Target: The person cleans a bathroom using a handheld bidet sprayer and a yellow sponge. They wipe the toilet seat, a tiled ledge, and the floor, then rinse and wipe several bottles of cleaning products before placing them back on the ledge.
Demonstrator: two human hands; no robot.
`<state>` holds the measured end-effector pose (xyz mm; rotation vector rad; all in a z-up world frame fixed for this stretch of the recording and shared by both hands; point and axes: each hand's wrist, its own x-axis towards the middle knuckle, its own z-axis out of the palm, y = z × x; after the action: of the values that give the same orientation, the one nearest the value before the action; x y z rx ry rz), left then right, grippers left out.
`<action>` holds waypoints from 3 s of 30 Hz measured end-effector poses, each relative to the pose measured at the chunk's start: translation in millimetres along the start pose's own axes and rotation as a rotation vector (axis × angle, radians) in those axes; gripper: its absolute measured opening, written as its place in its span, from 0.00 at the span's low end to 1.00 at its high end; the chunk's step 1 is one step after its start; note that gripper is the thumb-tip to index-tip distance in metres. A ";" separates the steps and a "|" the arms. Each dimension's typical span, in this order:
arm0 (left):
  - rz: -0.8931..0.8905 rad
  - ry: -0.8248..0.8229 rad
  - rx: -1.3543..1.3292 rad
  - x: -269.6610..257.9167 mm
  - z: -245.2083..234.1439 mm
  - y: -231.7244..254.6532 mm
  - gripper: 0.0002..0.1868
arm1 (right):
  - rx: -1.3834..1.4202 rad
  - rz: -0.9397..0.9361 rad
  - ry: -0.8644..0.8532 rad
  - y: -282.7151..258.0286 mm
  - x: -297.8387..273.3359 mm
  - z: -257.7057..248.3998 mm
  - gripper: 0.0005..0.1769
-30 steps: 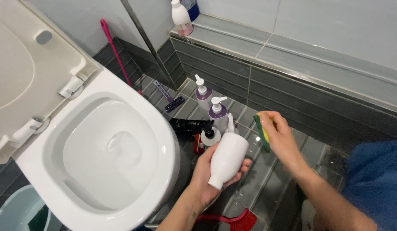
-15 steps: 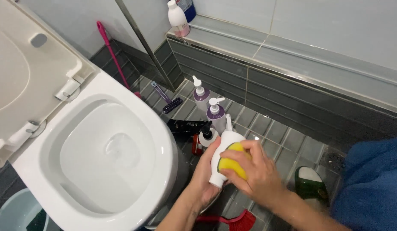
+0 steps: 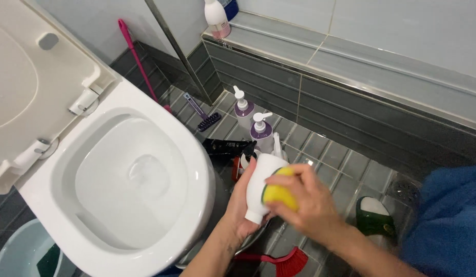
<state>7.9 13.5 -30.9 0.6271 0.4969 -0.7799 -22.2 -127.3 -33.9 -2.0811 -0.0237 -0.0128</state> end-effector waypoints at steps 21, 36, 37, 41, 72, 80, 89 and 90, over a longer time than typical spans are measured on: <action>0.290 -0.112 0.528 -8.7 18.7 -13.7 0.33 | 0.104 0.494 -0.139 68.5 39.4 4.6 0.20; 0.059 0.359 -0.102 100.1 -102.2 -36.3 0.36 | 0.294 0.191 -0.505 71.5 20.9 37.5 0.56; -0.001 0.298 0.078 99.2 -92.9 -40.8 0.42 | 0.542 0.186 -0.427 80.2 22.3 43.3 0.57; 0.029 0.352 0.520 150.4 -144.7 -69.0 0.48 | 0.586 0.232 -0.176 113.3 38.1 42.9 0.45; 0.451 -0.052 1.637 99.5 -65.8 -53.9 0.16 | -0.081 0.571 -0.007 186.5 71.7 35.3 0.31; 0.411 -0.200 1.570 47.3 -11.5 -23.5 0.16 | 0.837 0.684 -0.001 159.6 95.7 25.6 0.20; 0.543 -0.026 1.372 -6.5 28.6 -0.2 0.11 | -0.440 0.261 -0.290 28.5 119.2 -25.7 0.38; 0.545 0.010 1.310 -5.4 28.3 1.8 0.08 | -0.466 0.211 -0.288 27.8 125.9 -26.7 0.39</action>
<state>11.0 -2.1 -6.9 1.8808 -0.2694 -0.4933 104.3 -162.8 -42.7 -2.5234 0.0265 0.4487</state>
